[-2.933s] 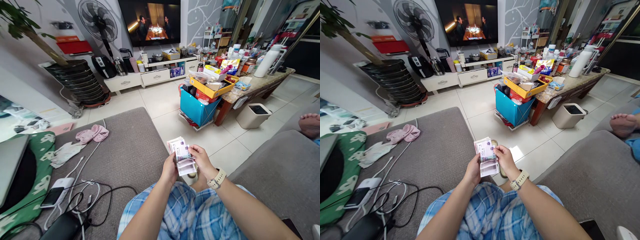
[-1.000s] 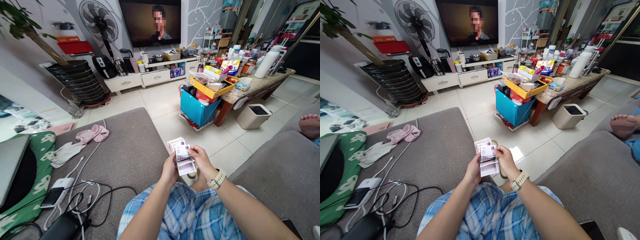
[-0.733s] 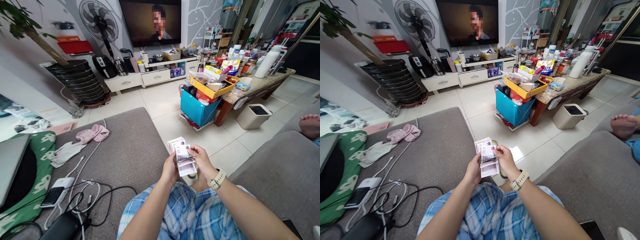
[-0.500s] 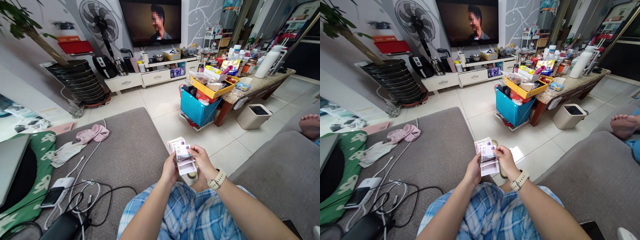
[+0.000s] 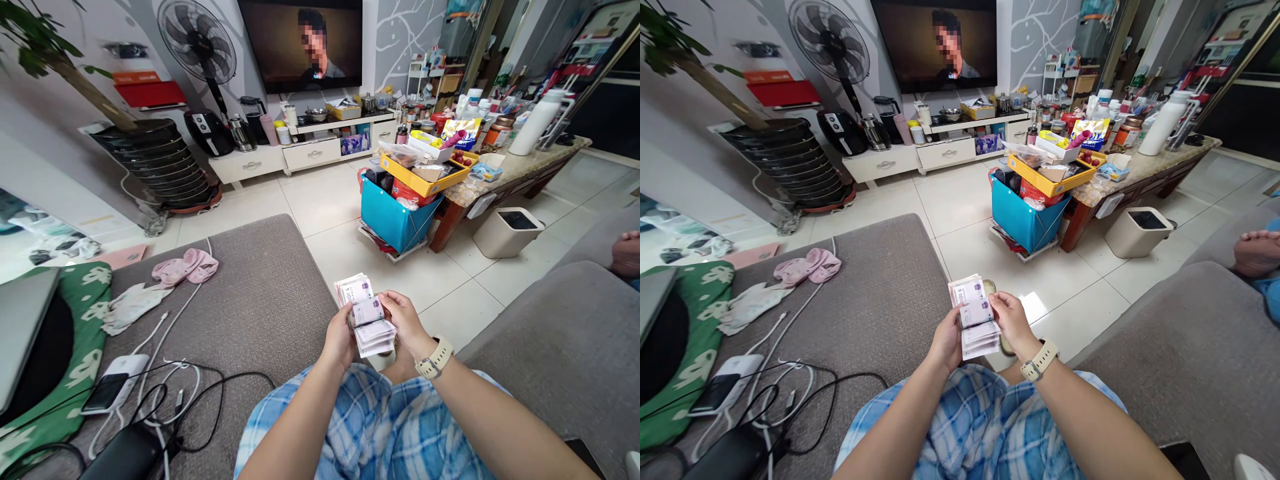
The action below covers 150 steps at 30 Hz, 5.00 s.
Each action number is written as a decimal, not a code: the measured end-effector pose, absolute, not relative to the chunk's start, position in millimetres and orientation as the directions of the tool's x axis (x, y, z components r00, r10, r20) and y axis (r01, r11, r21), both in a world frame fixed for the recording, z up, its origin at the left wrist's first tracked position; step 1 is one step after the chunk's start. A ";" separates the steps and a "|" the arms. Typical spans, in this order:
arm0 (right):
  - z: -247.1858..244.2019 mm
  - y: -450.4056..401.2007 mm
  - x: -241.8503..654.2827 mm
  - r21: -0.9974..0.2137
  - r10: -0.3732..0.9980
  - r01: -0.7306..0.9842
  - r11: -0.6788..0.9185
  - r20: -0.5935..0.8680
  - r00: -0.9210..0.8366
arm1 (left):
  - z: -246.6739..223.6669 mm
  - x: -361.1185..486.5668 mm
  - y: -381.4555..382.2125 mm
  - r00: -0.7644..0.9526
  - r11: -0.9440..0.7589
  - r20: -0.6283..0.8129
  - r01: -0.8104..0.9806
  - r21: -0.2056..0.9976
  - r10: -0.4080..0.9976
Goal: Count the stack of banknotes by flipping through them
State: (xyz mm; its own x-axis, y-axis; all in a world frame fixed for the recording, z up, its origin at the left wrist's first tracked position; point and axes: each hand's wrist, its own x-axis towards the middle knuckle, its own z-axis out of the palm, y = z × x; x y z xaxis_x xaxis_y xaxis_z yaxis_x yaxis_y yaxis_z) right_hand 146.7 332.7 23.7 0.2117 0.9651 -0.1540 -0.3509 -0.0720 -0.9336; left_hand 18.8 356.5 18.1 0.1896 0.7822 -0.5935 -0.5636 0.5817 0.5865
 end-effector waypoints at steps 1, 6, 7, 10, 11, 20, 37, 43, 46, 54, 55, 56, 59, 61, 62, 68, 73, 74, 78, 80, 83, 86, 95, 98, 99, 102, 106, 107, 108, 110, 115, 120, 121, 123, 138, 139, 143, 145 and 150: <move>24.7 332.2 146.9 -0.932 0.968 -0.354 -0.084 -0.160 0.193 | 17.3 18.4 356.6 0.199 0.584 -0.591 -0.565 0.583 0.782; 26.9 331.0 147.6 -0.954 0.968 -0.290 -0.077 -0.142 0.208 | 16.2 18.0 356.2 0.184 0.570 -0.580 -0.560 0.601 0.793; 26.0 331.4 147.7 -0.958 0.962 -0.278 -0.071 -0.139 0.233 | 16.5 18.0 356.0 0.180 0.568 -0.579 -0.555 0.607 0.795; 20.7 333.8 148.3 -0.960 0.939 -0.273 -0.065 -0.152 0.309 | 17.2 17.7 355.3 0.165 0.565 -0.579 -0.535 0.627 0.798; 18.6 334.7 148.5 -0.959 0.930 -0.277 -0.065 -0.158 0.331 | 16.9 17.3 355.2 0.161 0.564 -0.578 -0.529 0.634 0.800; 17.6 335.2 149.5 -0.973 0.942 -0.219 -0.077 -0.143 0.303 | 8.6 15.1 354.9 0.187 0.552 -0.541 -0.511 0.659 0.820; 15.9 334.6 148.4 -0.959 0.952 -0.277 -0.053 -0.132 0.276 | 21.4 19.6 354.6 0.164 0.582 -0.605 -0.547 0.602 0.779; 16.3 334.9 148.0 -0.957 0.950 -0.286 -0.052 -0.135 0.281 | 20.5 19.0 355.2 0.153 0.579 -0.608 -0.547 0.605 0.779; 18.9 334.9 147.8 -0.958 0.948 -0.282 -0.054 -0.137 0.287 | 19.9 18.8 355.0 0.156 0.579 -0.606 -0.547 0.605 0.780; 22.9 334.0 146.5 -0.960 0.946 -0.272 -0.057 -0.139 0.292 | 17.3 18.7 355.9 0.153 0.582 -0.613 -0.548 0.600 0.775; 22.8 333.9 146.6 -0.961 0.946 -0.270 -0.057 -0.139 0.292 | 17.5 18.7 355.8 0.149 0.582 -0.614 -0.547 0.602 0.775; 22.7 333.8 146.6 -0.961 0.947 -0.269 -0.058 -0.138 0.291 | 17.8 18.7 355.7 0.148 0.580 -0.613 -0.547 0.603 0.776; 22.5 333.5 146.9 -0.961 0.949 -0.269 -0.060 -0.138 0.283 | 18.5 18.9 355.5 0.155 0.575 -0.603 -0.552 0.604 0.782; 22.7 333.3 146.9 -0.960 0.951 -0.271 -0.064 -0.141 0.275 | 18.5 19.0 355.5 0.158 0.576 -0.603 -0.553 0.602 0.782; 22.9 333.3 146.9 -0.960 0.951 -0.274 -0.067 -0.144 0.273 | 18.4 19.1 355.6 0.158 0.577 -0.604 -0.554 0.600 0.781; 22.8 333.9 147.1 -0.961 0.954 -0.267 -0.073 -0.145 0.263 | 18.3 18.9 356.0 0.161 0.576 -0.601 -0.554 0.602 0.783; 22.4 334.1 147.1 -0.951 0.955 -0.307 -0.043 -0.129 0.266 | 21.0 19.4 355.4 0.156 0.578 -0.607 -0.554 0.600 0.779; 23.5 333.7 147.1 -0.948 0.957 -0.317 -0.041 -0.128 0.259 | 21.4 19.3 355.3 0.162 0.583 -0.608 -0.550 0.598 0.777; 29.6 331.4 147.4 -0.944 0.971 -0.322 -0.073 -0.142 0.194 | 20.0 18.4 355.4 0.185 0.581 -0.593 -0.559 0.592 0.783; 30.4 331.2 147.7 -0.956 0.969 -0.284 -0.071 -0.134 0.207 | 17.8 17.6 355.5 0.184 0.578 -0.590 -0.558 0.596 0.786; 25.6 332.8 148.6 -0.966 0.950 -0.251 -0.059 -0.132 0.284 | 14.4 16.2 355.5 0.173 0.573 -0.582 -0.531 0.624 0.794; 18.6 335.2 149.2 -0.958 0.927 -0.281 -0.051 -0.150 0.343 | 12.0 14.9 355.2 0.177 0.553 -0.550 -0.515 0.655 0.816; 18.2 335.9 150.1 -0.969 0.940 -0.235 -0.079 -0.151 0.307 | 5.8 14.2 354.5 0.207 0.561 -0.538 -0.499 0.660 0.817; 18.8 335.6 149.9 -0.972 0.941 -0.223 -0.072 -0.140 0.307 | 6.4 15.3 355.3 0.196 0.575 -0.562 -0.502 0.646 0.803; 19.4 335.3 149.6 -0.971 0.941 -0.227 -0.072 -0.142 0.307 | 7.2 15.9 355.6 0.194 0.582 -0.574 -0.506 0.636 0.796; 22.0 334.2 148.5 -0.965 0.943 -0.248 -0.083 -0.157 0.295 | 9.7 17.9 356.4 0.187 0.586 -0.589 -0.530 0.613 0.786; 24.5 333.3 147.4 -0.959 0.948 -0.273 -0.078 -0.156 0.276 | 11.4 18.9 356.4 0.177 0.583 -0.594 -0.537 0.609 0.785; 24.6 333.4 147.4 -0.957 0.949 -0.281 -0.073 -0.153 0.276 | 11.8 18.9 356.2 0.176 0.586 -0.598 -0.536 0.608 0.782; 24.4 333.6 147.3 -0.954 0.948 -0.291 -0.069 -0.153 0.277 | 12.3 18.8 356.1 0.176 0.588 -0.601 -0.535 0.607 0.780; 23.7 334.3 147.4 -0.948 0.946 -0.311 -0.065 -0.158 0.284 | 13.9 18.6 356.0 0.169 0.589 -0.606 -0.535 0.606 0.778; 22.1 335.1 147.8 -0.945 0.943 -0.322 -0.055 -0.155 0.294 | 17.5 18.8 356.1 0.166 0.590 -0.610 -0.534 0.605 0.775; 22.3 334.6 147.7 -0.947 0.945 -0.318 -0.053 -0.150 0.290 | 17.9 18.9 354.9 0.159 0.590 -0.611 -0.525 0.613 0.776; 22.5 334.7 147.6 -0.946 0.945 -0.319 -0.051 -0.149 0.290 | 18.0 18.7 354.6 0.162 0.592 -0.609 -0.522 0.615 0.776; 22.7 334.9 147.3 -0.945 0.945 -0.324 -0.050 -0.150 0.291 | 18.3 18.4 354.4 0.167 0.595 -0.609 -0.518 0.615 0.775; 23.5 334.5 146.4 -0.939 0.952 -0.338 -0.059 -0.155 0.264 | 12.2 18.3 356.3 0.144 0.576 -0.605 -0.534 0.618 0.783; 23.4 334.3 146.5 -0.938 0.953 -0.341 -0.059 -0.155 0.259 | 12.1 18.4 356.3 0.145 0.580 -0.608 -0.532 0.617 0.780; 23.8 333.7 147.0 -0.937 0.958 -0.344 -0.067 -0.157 0.240 | 12.5 19.0 356.3 0.148 0.581 -0.607 -0.528 0.619 0.781; 24.4 333.7 147.3 -0.939 0.958 -0.337 -0.067 -0.155 0.243 | 13.1 19.4 356.2 0.149 0.580 -0.605 -0.529 0.619 0.782; 25.8 333.5 148.4 -0.950 0.960 -0.310 -0.043 -0.126 0.251 | 15.1 19.3 356.4 0.157 0.581 -0.603 -0.533 0.614 0.782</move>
State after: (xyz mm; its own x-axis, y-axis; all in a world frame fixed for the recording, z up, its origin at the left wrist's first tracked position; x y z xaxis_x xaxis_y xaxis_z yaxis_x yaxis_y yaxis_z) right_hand 148.4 333.5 25.8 0.2509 0.9598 -0.1256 -0.3104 -0.0431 -0.9496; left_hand 19.3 356.4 15.1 0.1570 0.7818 -0.6034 -0.5334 0.5813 0.6144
